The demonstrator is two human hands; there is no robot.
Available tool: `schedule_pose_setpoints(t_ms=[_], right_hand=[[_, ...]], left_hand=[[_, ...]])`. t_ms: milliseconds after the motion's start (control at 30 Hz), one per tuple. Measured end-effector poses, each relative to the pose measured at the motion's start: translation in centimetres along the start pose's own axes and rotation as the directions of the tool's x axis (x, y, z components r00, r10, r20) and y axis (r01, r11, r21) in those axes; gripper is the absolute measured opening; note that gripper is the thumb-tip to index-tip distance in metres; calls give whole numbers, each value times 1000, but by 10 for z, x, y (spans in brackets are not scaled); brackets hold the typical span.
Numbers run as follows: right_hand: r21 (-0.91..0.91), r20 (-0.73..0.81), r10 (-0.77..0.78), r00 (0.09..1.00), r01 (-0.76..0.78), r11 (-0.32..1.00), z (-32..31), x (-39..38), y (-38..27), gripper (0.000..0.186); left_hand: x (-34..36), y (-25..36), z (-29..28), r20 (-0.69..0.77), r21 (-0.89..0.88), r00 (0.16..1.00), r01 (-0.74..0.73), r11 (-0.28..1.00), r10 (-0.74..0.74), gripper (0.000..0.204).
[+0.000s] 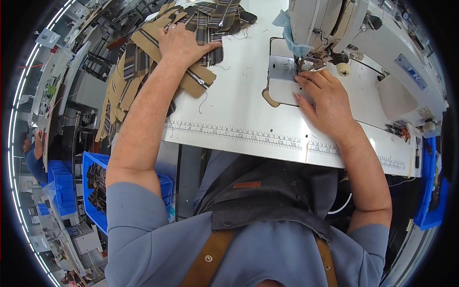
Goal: Sewing fabric and leather components with zippers using an industrial sewing machine.
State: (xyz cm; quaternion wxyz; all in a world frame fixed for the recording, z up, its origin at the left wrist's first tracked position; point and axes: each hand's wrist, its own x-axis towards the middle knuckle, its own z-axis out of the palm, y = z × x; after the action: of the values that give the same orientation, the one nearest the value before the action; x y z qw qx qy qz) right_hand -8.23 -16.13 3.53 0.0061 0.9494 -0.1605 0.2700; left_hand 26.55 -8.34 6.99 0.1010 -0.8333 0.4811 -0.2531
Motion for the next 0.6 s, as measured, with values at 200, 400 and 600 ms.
schedule_pose_setpoints(t_ms=[200, 400, 600], right_hand=[[9, -19, -22, 1000, 22, 1000, 1, 0, -2, 28], [28, -44, -20, 999, 21, 999, 3, -6, 1, 35], [179, -130, -114, 985, 137, 974, 2, 1, -11, 45]], left_hand=[[5, -23, 5, 179, -361, 978, 165, 918, -106, 63], [-83, -23, -61, 295, -853, 933, 354, -384, 206, 35], [-218, 51, -93, 366, -322, 725, 687, -652, 583, 22]])
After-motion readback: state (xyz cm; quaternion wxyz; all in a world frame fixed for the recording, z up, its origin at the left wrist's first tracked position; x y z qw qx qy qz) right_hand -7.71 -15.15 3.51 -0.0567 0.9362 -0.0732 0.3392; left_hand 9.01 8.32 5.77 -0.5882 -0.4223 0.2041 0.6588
